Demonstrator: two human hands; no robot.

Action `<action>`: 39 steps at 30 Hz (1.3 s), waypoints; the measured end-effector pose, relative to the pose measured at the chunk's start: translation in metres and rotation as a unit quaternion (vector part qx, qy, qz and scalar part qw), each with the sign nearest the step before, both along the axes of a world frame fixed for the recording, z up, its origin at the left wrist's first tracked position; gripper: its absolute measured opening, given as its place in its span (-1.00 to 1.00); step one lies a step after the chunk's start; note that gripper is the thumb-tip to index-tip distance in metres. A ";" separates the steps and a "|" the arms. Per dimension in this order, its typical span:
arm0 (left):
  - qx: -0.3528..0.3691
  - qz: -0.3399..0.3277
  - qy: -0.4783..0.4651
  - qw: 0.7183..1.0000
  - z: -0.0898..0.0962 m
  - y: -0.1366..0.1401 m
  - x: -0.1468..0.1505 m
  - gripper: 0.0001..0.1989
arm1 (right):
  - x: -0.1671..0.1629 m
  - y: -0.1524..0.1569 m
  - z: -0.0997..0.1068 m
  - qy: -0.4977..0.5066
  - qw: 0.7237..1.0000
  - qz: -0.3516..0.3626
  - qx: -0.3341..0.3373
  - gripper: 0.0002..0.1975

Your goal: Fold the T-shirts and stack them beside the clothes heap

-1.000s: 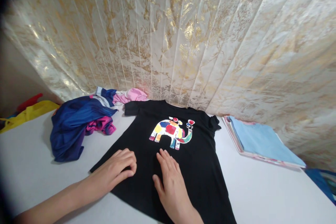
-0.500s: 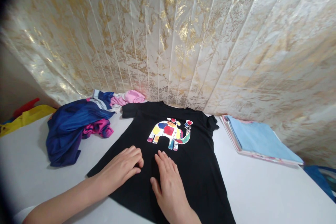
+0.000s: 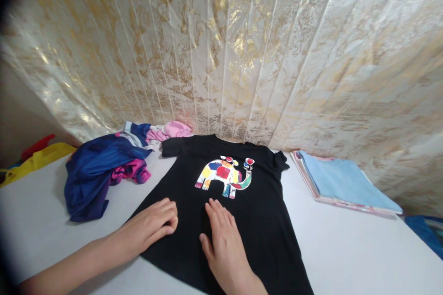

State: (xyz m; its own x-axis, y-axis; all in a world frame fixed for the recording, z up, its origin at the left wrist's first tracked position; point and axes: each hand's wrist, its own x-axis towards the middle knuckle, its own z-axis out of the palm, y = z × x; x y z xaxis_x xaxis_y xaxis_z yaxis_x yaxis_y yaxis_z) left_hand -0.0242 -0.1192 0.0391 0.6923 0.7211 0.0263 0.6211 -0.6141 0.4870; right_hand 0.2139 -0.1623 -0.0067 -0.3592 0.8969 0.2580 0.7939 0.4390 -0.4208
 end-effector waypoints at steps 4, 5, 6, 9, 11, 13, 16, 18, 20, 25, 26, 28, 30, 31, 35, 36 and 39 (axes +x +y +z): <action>0.014 -0.007 0.026 1.000 -0.002 -0.009 0.008 -0.84 | 0.000 0.000 -0.001 0.006 1.000 0.000 0.010 -0.44; 0.014 -0.012 0.032 0.999 -0.002 -0.010 0.011 -0.83 | 0.000 0.000 -0.002 0.007 1.000 0.000 0.013 -0.44; 0.013 -0.018 0.037 0.999 -0.001 -0.011 0.014 -0.81 | 0.000 0.000 -0.002 0.007 1.000 -0.001 0.015 -0.44; 0.019 -0.025 0.055 0.998 0.000 -0.013 0.020 -0.80 | 0.000 0.000 -0.003 0.010 1.000 0.001 0.020 -0.44; 0.024 -0.028 0.068 0.997 0.000 -0.014 0.021 -0.82 | 0.000 0.001 -0.003 0.013 1.000 0.001 0.022 -0.43; 0.031 -0.033 0.067 0.997 -0.002 -0.012 0.019 -0.83 | -0.001 0.001 -0.002 0.011 1.000 0.000 0.018 -0.43; 0.040 -0.008 0.026 0.999 -0.004 -0.006 0.013 -0.85 | -0.001 0.000 0.000 -0.001 1.000 -0.001 0.006 -0.44; 0.039 0.017 -0.002 0.999 -0.003 -0.001 0.009 -0.84 | -0.001 0.000 0.001 -0.009 1.000 0.003 0.004 -0.44; 0.031 0.015 -0.010 0.999 -0.002 0.001 0.007 -0.84 | -0.001 0.000 0.001 -0.012 1.000 0.005 0.006 -0.44; 0.026 -0.030 0.020 0.999 0.002 -0.007 0.013 -0.85 | -0.001 0.001 0.000 -0.003 1.000 0.002 0.016 -0.45; 0.027 -0.033 0.029 0.999 0.002 -0.009 0.015 -0.85 | -0.001 0.000 -0.001 -0.001 1.000 0.002 0.018 -0.45; 0.031 -0.033 0.051 0.998 0.000 -0.011 0.017 -0.84 | -0.001 0.000 -0.001 0.002 1.000 0.001 0.021 -0.45; 0.041 -0.036 0.073 0.996 -0.006 -0.010 0.018 -0.83 | -0.001 0.000 -0.002 0.002 1.000 0.000 0.022 -0.45; 0.046 -0.041 0.081 0.995 -0.010 -0.008 0.018 -0.82 | -0.001 0.000 -0.002 0.000 1.000 0.001 0.021 -0.45; 0.074 -0.054 0.091 0.992 -0.021 -0.006 0.019 -0.81 | 0.000 0.001 -0.003 -0.010 1.000 0.003 0.016 -0.46; 0.079 -0.048 0.089 0.992 -0.022 -0.007 0.019 -0.82 | 0.000 0.001 -0.003 -0.011 1.000 0.003 0.014 -0.46; 0.062 -0.035 0.071 0.995 -0.015 -0.013 0.016 -0.84 | 0.000 0.001 -0.003 -0.011 1.000 0.003 0.013 -0.46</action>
